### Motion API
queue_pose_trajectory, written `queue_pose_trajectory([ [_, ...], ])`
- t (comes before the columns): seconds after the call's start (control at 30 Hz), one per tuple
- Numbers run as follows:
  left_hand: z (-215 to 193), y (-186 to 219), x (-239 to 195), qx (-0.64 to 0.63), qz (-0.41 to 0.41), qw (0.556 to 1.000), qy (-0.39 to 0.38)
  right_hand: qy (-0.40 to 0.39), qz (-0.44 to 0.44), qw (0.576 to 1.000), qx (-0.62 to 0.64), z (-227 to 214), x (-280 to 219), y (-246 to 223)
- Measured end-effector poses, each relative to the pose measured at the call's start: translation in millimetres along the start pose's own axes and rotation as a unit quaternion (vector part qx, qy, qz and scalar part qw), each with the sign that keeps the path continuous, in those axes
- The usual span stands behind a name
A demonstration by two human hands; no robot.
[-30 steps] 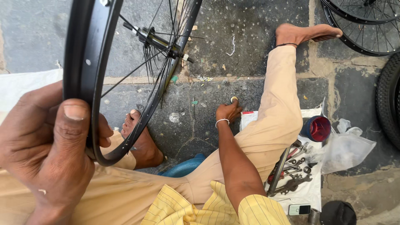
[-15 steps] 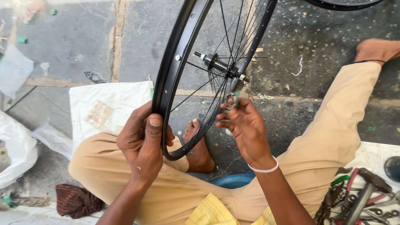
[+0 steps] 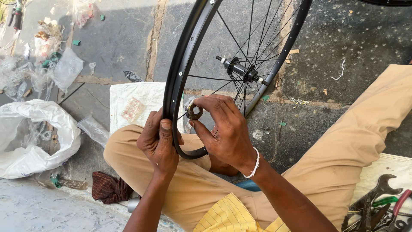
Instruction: The person sits on the ground and works on a bicycle wheel, using their hands to manipulate the spokes and rim. They adjust the tension of the spokes and rotate the wheel to inspect different sections.
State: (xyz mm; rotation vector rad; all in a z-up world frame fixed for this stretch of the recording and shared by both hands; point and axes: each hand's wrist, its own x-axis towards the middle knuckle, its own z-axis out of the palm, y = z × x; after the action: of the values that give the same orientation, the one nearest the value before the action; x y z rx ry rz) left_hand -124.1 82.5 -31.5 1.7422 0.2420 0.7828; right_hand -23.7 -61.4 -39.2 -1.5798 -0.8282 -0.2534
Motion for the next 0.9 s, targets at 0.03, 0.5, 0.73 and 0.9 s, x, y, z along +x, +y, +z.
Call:
queue_pose_trajectory([
  [0.03,-1,-2,0,-0.006,-0.003,1.000,0.006,0.001,0.007,1.000,0.011,2,-3,2],
  [0.5,-6,-7,-7,-0.020,-0.002,1.000,0.013,-0.060,0.023,0.987,0.146,7,1,4],
  [0.73,-3,-2,-2,-0.030,-0.014,0.999,0.030,-0.131,0.125,0.923,0.338,11,1,16],
  [0.9,-2,-3,-2,-0.080,-0.024,0.996,0.028,-0.125,0.133,0.873,0.452,14,-6,20],
])
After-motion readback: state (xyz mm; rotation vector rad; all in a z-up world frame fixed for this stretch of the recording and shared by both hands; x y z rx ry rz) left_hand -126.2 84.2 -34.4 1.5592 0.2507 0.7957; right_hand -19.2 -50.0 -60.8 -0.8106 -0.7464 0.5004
